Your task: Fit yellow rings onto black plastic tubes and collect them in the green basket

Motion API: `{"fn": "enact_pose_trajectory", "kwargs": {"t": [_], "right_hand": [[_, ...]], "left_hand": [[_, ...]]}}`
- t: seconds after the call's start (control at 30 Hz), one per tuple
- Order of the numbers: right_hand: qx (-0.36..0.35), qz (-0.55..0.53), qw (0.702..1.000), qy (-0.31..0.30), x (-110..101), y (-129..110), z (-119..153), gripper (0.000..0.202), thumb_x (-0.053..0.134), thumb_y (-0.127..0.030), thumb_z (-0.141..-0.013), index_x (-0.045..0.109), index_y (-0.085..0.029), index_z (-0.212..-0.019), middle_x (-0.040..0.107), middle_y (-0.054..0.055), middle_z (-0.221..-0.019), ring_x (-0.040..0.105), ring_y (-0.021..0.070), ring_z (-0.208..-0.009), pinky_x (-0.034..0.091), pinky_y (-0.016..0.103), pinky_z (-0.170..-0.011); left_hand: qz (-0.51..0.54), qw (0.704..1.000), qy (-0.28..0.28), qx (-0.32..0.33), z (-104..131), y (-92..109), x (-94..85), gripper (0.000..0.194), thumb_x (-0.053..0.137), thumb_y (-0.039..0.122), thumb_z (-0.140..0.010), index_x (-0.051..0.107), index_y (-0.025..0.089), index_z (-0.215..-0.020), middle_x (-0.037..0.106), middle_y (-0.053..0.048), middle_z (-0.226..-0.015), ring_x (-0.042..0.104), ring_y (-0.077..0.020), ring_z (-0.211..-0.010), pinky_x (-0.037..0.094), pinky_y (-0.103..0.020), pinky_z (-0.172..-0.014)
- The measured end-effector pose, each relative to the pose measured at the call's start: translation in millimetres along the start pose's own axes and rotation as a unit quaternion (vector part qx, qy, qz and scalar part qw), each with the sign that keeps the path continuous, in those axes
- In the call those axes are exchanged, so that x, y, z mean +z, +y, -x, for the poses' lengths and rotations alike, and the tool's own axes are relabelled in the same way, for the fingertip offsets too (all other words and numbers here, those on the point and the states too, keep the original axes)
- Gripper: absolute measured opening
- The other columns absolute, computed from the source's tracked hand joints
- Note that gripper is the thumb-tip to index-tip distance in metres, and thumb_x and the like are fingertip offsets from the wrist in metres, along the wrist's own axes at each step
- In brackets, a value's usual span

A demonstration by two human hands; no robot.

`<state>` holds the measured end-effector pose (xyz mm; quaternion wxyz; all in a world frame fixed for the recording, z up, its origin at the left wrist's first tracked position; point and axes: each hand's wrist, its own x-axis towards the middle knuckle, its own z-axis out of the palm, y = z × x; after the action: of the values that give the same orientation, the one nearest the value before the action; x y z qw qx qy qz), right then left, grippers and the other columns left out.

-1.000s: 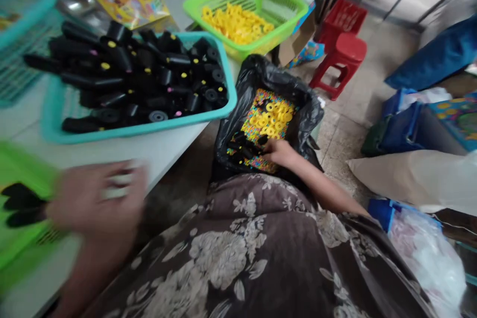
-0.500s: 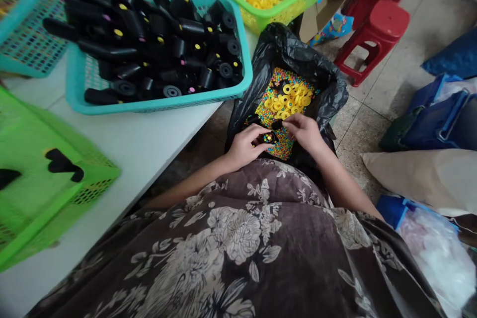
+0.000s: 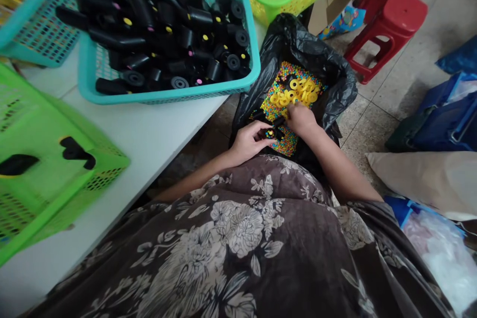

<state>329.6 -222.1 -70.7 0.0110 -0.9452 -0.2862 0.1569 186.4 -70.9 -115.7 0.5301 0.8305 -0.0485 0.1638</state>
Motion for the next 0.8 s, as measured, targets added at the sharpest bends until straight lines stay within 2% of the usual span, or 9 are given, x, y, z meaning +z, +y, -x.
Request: {"fn": "enact_pose_trajectory", "kwargs": {"t": [0.17,0.23,0.3,0.37,0.43,0.5,0.53,0.6,0.8], "right_hand": [[0.024,-0.052,0.998,0.000,10,11,-4,0.034,0.070,-0.014,-0.082,0.075,-0.014,-0.115,0.080,0.016,-0.109,0.075,0.0326,-0.105,0.054,0.036,-0.086],[0.034,-0.106,0.993,0.024,12,16,-5,0.024,0.072,-0.013,-0.077,0.077,-0.015,-0.101,0.080,0.013,-0.098,0.075,0.0307,-0.098,0.054,0.036,-0.085],[0.044,-0.224,0.972,0.062,12,20,-2,0.011,0.075,-0.017,-0.072,0.075,-0.017,-0.083,0.077,0.008,-0.082,0.073,0.0258,-0.083,0.054,0.034,-0.077],[0.049,-0.412,0.907,0.078,9,20,6,0.014,0.080,-0.028,-0.069,0.071,-0.019,-0.074,0.069,0.002,-0.066,0.065,0.0186,-0.062,0.050,0.030,-0.061],[0.038,-0.589,0.807,0.036,5,14,18,0.026,0.086,-0.038,-0.062,0.070,-0.019,-0.072,0.063,-0.002,-0.057,0.053,0.0125,-0.046,0.040,0.026,-0.047],[0.027,-0.683,0.730,-0.023,3,3,30,0.034,0.091,-0.040,-0.054,0.070,-0.019,-0.070,0.061,-0.003,-0.054,0.046,0.0093,-0.040,0.031,0.024,-0.040],[0.028,-0.701,0.711,-0.040,2,-3,35,0.036,0.092,-0.040,-0.050,0.070,-0.019,-0.069,0.061,-0.003,-0.053,0.045,0.0084,-0.038,0.028,0.024,-0.039],[0.041,-0.709,0.703,-0.039,3,-13,39,0.036,0.094,-0.038,-0.048,0.069,-0.019,-0.066,0.061,-0.003,-0.052,0.044,0.0076,-0.037,0.026,0.023,-0.038],[0.084,-0.693,0.716,0.002,9,-20,35,0.033,0.088,-0.040,-0.048,0.066,-0.020,-0.062,0.058,-0.003,-0.048,0.044,0.0083,-0.040,0.027,0.023,-0.039]], "left_hand": [[0.007,0.998,-0.002,-0.069,0,-7,3.2,0.026,0.089,0.022,-0.079,0.071,0.016,-0.098,0.075,-0.002,-0.091,0.063,-0.0119,-0.073,0.049,-0.024,-0.068],[0.003,0.997,0.006,-0.082,-1,-9,3.9,0.026,0.090,0.022,-0.078,0.071,0.016,-0.096,0.075,-0.001,-0.091,0.062,-0.0120,-0.074,0.048,-0.024,-0.069],[0.002,0.996,0.009,-0.089,-2,-10,4.7,0.027,0.090,0.021,-0.078,0.071,0.016,-0.096,0.075,-0.001,-0.092,0.062,-0.0121,-0.074,0.048,-0.024,-0.069],[0.003,0.996,0.012,-0.089,-5,-10,6.0,0.027,0.090,0.019,-0.077,0.071,0.016,-0.097,0.075,-0.002,-0.092,0.062,-0.0123,-0.074,0.048,-0.024,-0.069],[0.007,0.996,0.010,-0.085,-9,-8,7.6,0.028,0.090,0.018,-0.077,0.071,0.016,-0.097,0.075,-0.002,-0.093,0.063,-0.0126,-0.075,0.048,-0.025,-0.069],[0.008,0.997,0.008,-0.082,-13,-5,9.1,0.025,0.089,0.019,-0.079,0.070,0.016,-0.095,0.075,-0.002,-0.092,0.063,-0.0131,-0.076,0.048,-0.025,-0.070],[0.006,0.997,0.007,-0.080,-14,-4,9.8,0.023,0.088,0.019,-0.080,0.070,0.016,-0.094,0.074,-0.002,-0.090,0.063,-0.0133,-0.077,0.047,-0.025,-0.070],[0.005,0.997,0.009,-0.078,-16,-1,10.7,0.020,0.087,0.019,-0.080,0.069,0.017,-0.091,0.073,-0.001,-0.087,0.061,-0.0132,-0.076,0.046,-0.025,-0.070],[0.045,0.995,0.024,-0.081,-15,-1,13.6,0.025,0.091,0.024,-0.077,0.069,0.017,-0.087,0.069,0.001,-0.082,0.056,-0.0119,-0.071,0.043,-0.026,-0.067]]}}
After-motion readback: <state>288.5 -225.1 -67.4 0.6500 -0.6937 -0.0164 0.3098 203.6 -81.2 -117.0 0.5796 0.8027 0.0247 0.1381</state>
